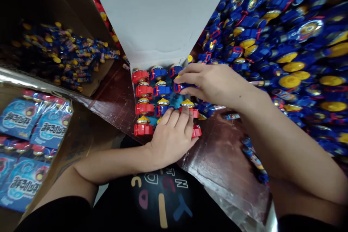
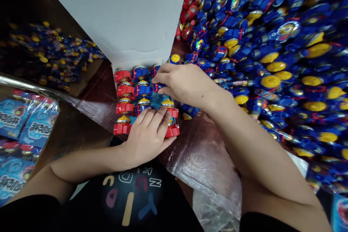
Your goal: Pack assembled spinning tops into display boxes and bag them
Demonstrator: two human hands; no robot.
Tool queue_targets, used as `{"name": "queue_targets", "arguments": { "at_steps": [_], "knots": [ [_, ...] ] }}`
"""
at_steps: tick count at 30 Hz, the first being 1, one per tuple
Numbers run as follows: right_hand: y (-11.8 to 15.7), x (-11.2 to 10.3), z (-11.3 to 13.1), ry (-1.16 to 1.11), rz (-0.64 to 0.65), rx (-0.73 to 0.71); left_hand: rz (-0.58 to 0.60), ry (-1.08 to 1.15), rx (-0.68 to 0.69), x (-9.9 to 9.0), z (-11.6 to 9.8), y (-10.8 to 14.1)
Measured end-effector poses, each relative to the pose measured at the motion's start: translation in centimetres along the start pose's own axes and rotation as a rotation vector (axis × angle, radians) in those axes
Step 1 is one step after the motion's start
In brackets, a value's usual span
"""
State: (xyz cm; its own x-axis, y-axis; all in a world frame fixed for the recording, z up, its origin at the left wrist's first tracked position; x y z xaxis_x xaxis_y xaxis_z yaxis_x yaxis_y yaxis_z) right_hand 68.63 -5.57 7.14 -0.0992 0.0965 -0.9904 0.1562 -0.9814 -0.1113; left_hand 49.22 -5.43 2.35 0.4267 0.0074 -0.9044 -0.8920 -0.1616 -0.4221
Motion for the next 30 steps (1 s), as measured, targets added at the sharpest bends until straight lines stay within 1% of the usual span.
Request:
{"name": "queue_targets", "arguments": {
  "at_steps": [3,8,12,13,17,19,21,22,24,26,27,28,30],
  "knots": [
    [0.3,0.0,0.1,-0.013,0.027,-0.039,-0.002,0.007,-0.011,0.3,-0.1,0.2],
    [0.2,0.2,-0.4,-0.06,-0.027,0.05,-0.014,-0.009,-0.01,0.2,-0.1,0.4],
    [-0.1,0.5,0.0,-0.11,0.082,-0.028,0.043,-0.012,-0.015,0.3,0.1,0.5],
    [0.0,0.5,-0.1,-0.111,0.085,-0.026,0.051,-0.014,-0.014,0.4,0.1,0.6],
    [0.4,0.6,-1.0,-0.131,-0.027,0.047,0.081,-0.038,-0.002,0.9,-0.5,0.9],
    [0.7,1.0,-1.0,-0.154,-0.028,-0.005,0.099,-0.041,-0.008,0.9,-0.6,1.3],
    [1.3,1.5,-0.6,-0.162,-0.022,-0.062,0.087,-0.002,-0.003,0.4,-0.1,1.6],
    [1.7,1.9,-0.5,-0.162,-0.031,-0.065,0.057,0.032,0.005,0.0,0.3,1.6],
    [2.3,2.9,-0.6,-0.164,-0.069,-0.012,-0.056,0.092,0.006,-1.2,2.0,1.3],
    [2.3,4.0,-1.2,-0.181,-0.085,0.053,-0.15,0.11,-0.058,-2.1,4.4,0.4],
    [2.0,4.6,-1.5,-0.19,-0.078,0.075,-0.166,0.112,-0.107,-2.3,5.8,-0.1],
    [1.6,5.1,-1.8,-0.197,-0.065,0.088,-0.158,0.119,-0.154,-2.4,7.1,-0.6],
    [0.8,5.6,-2.2,-0.219,-0.046,0.12,-0.104,0.165,-0.209,-2.1,9.3,-1.1]
  ]
}}
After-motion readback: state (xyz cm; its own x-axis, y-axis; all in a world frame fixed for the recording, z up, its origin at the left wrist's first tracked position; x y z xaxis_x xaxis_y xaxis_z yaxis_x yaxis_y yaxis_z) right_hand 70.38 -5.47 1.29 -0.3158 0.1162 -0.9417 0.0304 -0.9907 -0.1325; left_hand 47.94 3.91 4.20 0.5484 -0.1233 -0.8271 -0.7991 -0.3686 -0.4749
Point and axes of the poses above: each hand's wrist, its own y-axis away from the middle knuckle, its own x-axis out of the palm, z = x × y, the point moved 3 cm from there along -y, towards the middle knuckle
